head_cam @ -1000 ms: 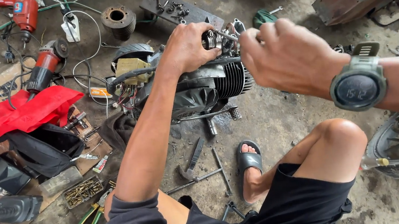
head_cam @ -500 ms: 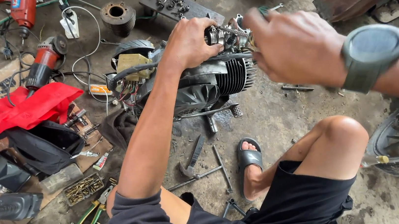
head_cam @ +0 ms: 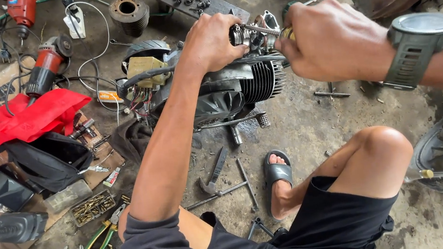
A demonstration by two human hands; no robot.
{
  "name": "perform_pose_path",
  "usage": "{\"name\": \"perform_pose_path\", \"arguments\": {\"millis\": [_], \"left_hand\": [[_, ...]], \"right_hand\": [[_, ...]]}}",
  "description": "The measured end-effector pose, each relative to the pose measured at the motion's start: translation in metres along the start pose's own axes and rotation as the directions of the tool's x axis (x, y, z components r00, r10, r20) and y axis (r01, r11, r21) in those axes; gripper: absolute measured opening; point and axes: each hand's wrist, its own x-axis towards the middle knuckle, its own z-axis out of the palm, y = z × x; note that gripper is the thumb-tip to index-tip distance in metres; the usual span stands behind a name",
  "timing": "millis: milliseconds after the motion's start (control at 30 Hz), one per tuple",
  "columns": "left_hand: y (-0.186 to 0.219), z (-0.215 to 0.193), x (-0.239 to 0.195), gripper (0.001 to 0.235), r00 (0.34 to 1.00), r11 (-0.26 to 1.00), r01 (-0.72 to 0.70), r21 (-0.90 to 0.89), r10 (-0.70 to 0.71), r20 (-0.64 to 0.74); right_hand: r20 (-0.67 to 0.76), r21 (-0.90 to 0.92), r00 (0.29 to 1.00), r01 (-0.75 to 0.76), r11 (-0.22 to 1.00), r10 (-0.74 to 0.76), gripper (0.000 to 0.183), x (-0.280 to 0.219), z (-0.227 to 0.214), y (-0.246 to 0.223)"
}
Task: Cleaning a carburetor with a rag and installing it onto a motorcycle engine using a screwdriver.
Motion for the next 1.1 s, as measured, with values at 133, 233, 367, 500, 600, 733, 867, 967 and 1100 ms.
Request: {"name": "perform_pose_path", "arguments": {"millis": [133,233,367,500,600,733,867,967,1100], "left_hand": [[0.002,-0.005,0.001,0.051,0.998,0.999,0.046,-0.006,-0.046,0.044],[0.005,-0.005,0.002,0.053,0.996,0.998,0.066,-0.010,-0.066,0.066],[0.001,0.001,0.002,0.057,0.998,0.998,0.049,0.038,-0.050,0.034],[-0.001,0.003,0.006,0.053,1.000,0.999,0.011,0.043,-0.011,0.000],[0.001,0.000,0.001,0.053,1.000,0.999,0.025,0.041,-0.025,0.010],[0.005,-0.005,0.000,0.047,0.999,0.999,0.032,-0.003,-0.032,0.038],[0.004,-0.007,-0.002,0.048,0.998,0.998,0.060,-0.017,-0.060,0.030],[0.003,-0.003,0.002,0.042,0.996,0.998,0.062,-0.011,-0.062,0.057],[-0.002,0.009,0.001,0.058,1.000,1.000,0.010,0.021,-0.011,0.029]], "right_hand": [[-0.019,-0.722,0.908,0.276,0.634,-0.418,0.022,-0.005,0.005,0.004],[0.161,-0.962,0.800,0.258,0.088,-0.578,0.016,0.000,0.005,0.006],[0.177,-0.920,0.795,0.342,0.189,-0.581,0.025,0.003,0.012,0.013],[0.083,-0.471,0.994,0.107,0.876,-0.077,0.026,0.004,-0.006,-0.015],[0.155,0.064,0.965,-0.226,0.972,0.214,0.043,0.004,-0.014,-0.024],[0.109,-0.252,0.993,0.070,0.965,-0.043,0.030,0.000,-0.009,-0.020],[0.211,-0.918,0.806,0.357,0.170,-0.552,0.014,0.004,-0.001,-0.004],[0.240,-0.908,0.730,0.401,0.117,-0.641,0.015,0.008,0.005,0.006],[0.223,-0.780,0.906,0.387,0.491,-0.359,0.017,0.007,-0.005,-0.001]]}}
